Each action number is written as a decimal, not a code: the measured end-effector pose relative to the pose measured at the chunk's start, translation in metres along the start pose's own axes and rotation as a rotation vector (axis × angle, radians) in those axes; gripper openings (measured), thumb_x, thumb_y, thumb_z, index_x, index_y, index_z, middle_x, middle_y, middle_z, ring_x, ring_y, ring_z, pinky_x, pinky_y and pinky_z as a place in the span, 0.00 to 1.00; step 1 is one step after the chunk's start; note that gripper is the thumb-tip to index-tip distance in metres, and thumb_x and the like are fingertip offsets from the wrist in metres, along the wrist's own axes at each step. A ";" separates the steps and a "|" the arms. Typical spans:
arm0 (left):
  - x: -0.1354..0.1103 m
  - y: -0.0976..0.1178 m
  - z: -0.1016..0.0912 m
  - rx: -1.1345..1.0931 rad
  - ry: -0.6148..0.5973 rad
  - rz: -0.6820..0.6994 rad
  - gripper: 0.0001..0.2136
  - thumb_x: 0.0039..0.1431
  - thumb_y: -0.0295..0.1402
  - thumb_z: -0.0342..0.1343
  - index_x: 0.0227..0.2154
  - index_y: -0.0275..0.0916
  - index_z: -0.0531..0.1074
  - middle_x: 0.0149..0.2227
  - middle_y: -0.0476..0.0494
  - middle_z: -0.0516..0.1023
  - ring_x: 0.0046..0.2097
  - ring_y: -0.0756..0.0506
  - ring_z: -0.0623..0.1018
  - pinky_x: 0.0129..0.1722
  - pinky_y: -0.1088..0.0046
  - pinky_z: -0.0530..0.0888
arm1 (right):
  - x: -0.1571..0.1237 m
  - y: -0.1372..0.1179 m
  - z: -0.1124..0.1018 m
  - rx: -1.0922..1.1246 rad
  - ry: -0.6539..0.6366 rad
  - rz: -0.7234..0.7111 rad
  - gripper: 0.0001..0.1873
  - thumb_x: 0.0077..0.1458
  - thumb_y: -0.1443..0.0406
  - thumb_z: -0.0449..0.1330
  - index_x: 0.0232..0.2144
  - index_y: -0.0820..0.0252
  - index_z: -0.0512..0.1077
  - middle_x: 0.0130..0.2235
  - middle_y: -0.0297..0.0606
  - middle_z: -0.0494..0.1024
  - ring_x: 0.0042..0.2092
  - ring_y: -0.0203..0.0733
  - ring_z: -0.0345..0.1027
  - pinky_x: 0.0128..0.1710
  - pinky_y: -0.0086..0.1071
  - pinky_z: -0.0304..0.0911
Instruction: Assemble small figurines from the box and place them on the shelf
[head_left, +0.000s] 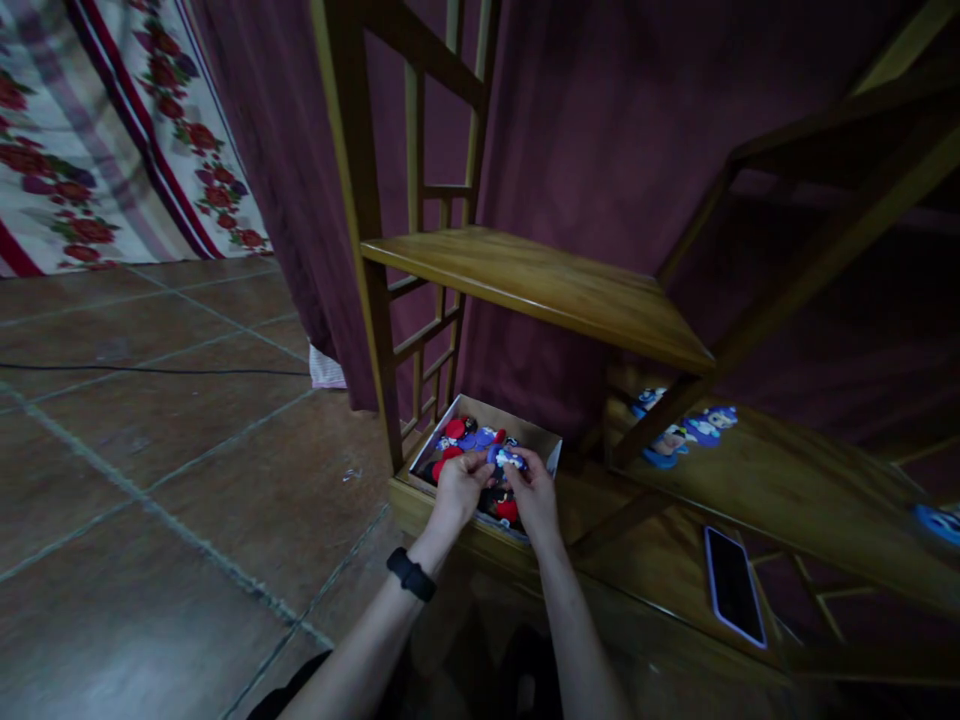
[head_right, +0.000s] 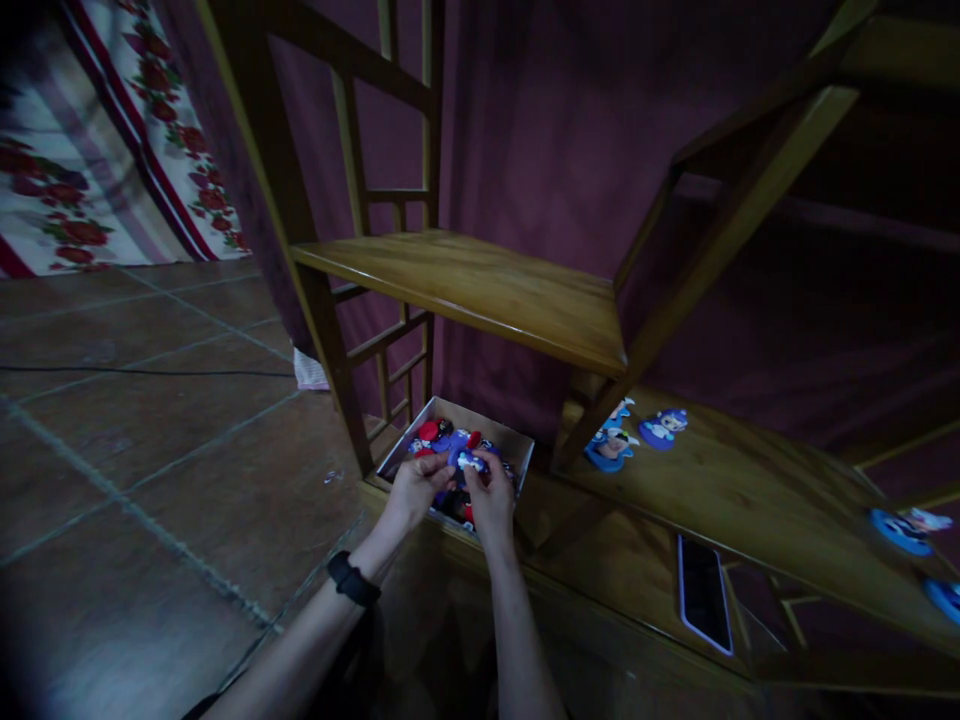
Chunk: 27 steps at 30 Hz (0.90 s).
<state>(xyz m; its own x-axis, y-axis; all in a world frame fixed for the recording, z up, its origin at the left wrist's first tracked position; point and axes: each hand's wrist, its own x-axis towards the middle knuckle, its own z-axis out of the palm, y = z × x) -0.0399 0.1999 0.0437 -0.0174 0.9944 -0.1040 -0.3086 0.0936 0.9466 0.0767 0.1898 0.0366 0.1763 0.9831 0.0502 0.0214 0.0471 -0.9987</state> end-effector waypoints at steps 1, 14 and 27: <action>0.000 0.000 -0.001 0.015 0.003 0.004 0.07 0.41 0.23 0.60 0.27 0.34 0.78 0.25 0.46 0.77 0.24 0.51 0.71 0.25 0.76 0.69 | -0.001 -0.001 0.000 -0.011 0.003 -0.013 0.14 0.45 0.61 0.58 0.38 0.54 0.70 0.39 0.34 0.74 0.36 0.39 0.68 0.32 0.30 0.66; 0.002 0.001 -0.007 0.080 -0.020 -0.015 0.05 0.39 0.29 0.62 0.24 0.34 0.77 0.21 0.47 0.75 0.23 0.51 0.70 0.25 0.75 0.69 | -0.001 -0.007 -0.006 -0.464 -0.003 -0.245 0.14 0.48 0.65 0.53 0.39 0.54 0.69 0.40 0.36 0.75 0.41 0.41 0.68 0.40 0.32 0.62; 0.002 0.004 -0.009 0.304 -0.019 0.147 0.06 0.41 0.31 0.61 0.25 0.35 0.78 0.20 0.49 0.74 0.24 0.50 0.69 0.25 0.75 0.65 | 0.004 0.002 -0.007 -0.363 0.024 -0.137 0.15 0.47 0.59 0.54 0.37 0.58 0.71 0.29 0.34 0.75 0.27 0.38 0.67 0.26 0.29 0.63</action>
<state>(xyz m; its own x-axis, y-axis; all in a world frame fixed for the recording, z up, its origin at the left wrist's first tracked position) -0.0492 0.2014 0.0447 -0.0217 0.9988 0.0433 -0.0068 -0.0435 0.9990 0.0843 0.1928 0.0354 0.1705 0.9673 0.1876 0.3926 0.1079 -0.9133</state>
